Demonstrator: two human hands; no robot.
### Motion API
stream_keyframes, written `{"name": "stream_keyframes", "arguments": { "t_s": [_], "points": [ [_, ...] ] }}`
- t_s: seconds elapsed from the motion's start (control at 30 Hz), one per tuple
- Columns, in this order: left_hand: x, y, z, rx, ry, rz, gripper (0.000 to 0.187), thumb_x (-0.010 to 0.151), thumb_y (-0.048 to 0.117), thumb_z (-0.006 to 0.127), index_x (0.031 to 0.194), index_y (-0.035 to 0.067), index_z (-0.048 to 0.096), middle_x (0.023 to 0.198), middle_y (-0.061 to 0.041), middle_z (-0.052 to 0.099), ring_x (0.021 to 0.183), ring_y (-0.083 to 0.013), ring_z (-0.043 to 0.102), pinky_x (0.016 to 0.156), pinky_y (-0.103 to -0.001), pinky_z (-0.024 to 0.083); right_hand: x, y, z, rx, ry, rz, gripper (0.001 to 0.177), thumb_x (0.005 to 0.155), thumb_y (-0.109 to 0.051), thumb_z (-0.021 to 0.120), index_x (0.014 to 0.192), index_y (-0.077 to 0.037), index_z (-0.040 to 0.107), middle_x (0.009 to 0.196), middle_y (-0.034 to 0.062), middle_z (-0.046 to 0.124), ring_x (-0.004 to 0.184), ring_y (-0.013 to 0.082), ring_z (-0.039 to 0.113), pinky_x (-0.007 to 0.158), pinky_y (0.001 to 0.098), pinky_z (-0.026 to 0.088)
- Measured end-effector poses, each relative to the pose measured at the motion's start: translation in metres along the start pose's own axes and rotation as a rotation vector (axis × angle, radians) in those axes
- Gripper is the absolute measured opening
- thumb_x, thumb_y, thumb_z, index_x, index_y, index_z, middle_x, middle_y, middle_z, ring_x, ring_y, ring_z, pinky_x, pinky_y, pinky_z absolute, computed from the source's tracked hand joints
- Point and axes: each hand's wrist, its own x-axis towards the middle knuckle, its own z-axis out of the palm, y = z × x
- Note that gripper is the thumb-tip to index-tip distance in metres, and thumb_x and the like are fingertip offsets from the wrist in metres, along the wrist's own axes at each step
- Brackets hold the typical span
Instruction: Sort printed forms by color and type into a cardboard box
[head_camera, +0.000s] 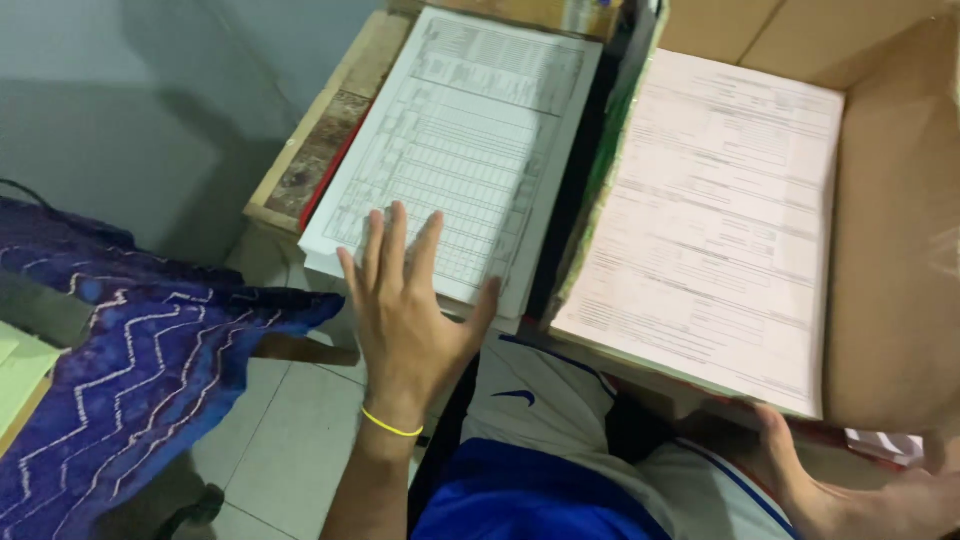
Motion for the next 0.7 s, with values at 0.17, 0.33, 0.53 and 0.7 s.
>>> {"name": "stream_keyframes", "arguments": {
  "t_s": [0.17, 0.33, 0.53, 0.7],
  "points": [
    [0.002, 0.003, -0.005, 0.026, 0.038, 0.0, 0.057, 0.079, 0.047, 0.053, 0.122, 0.01, 0.054, 0.133, -0.023, 0.041, 0.127, -0.0374, 0.033, 0.101, -0.062, 0.021, 0.002, 0.003, 0.002, -0.053, -0.385, 0.508, 0.042, 0.071, -0.025, 0.063, 0.112, -0.029, 0.061, 0.113, 0.0047, 0.062, 0.118, 0.0112, 0.049, 0.099, 0.0272, 0.034],
    [0.003, 0.004, -0.004, 0.052, 0.063, -0.005, 0.05, 0.077, 0.042, 0.059, 0.119, 0.013, 0.056, 0.129, -0.022, 0.045, 0.123, -0.0362, 0.038, 0.099, -0.061, 0.026, -0.028, 0.087, 0.025, 0.179, 0.095, -0.119, 0.064, 0.086, 0.013, 0.063, 0.132, 0.029, 0.021, 0.127, 0.0496, 0.038, 0.113, 0.0503, 0.044, 0.093, 0.0524, 0.039],
    [0.004, 0.0, -0.005, 0.115, 0.139, -0.003, 0.031, 0.08, 0.038, 0.062, 0.104, 0.018, 0.063, 0.118, -0.014, 0.056, 0.114, -0.0293, 0.048, 0.092, -0.06, 0.035, -0.038, 0.094, 0.018, -0.05, 0.05, 0.016, 0.047, 0.099, -0.008, 0.071, 0.124, 0.026, 0.05, 0.122, 0.0367, 0.053, 0.109, 0.0408, 0.053, 0.092, 0.0428, 0.043],
    [0.011, -0.013, -0.016, -0.032, 0.14, 0.086, 0.039, 0.074, 0.017, 0.061, 0.113, 0.014, 0.056, 0.097, -0.004, 0.066, 0.098, -0.0209, 0.054, 0.081, -0.039, 0.042, -0.033, 0.077, 0.022, 0.049, 0.098, -0.066, 0.053, 0.095, 0.007, 0.067, 0.13, 0.026, 0.032, 0.125, 0.0419, 0.043, 0.111, 0.0457, 0.047, 0.094, 0.0466, 0.039]
  ]
}}
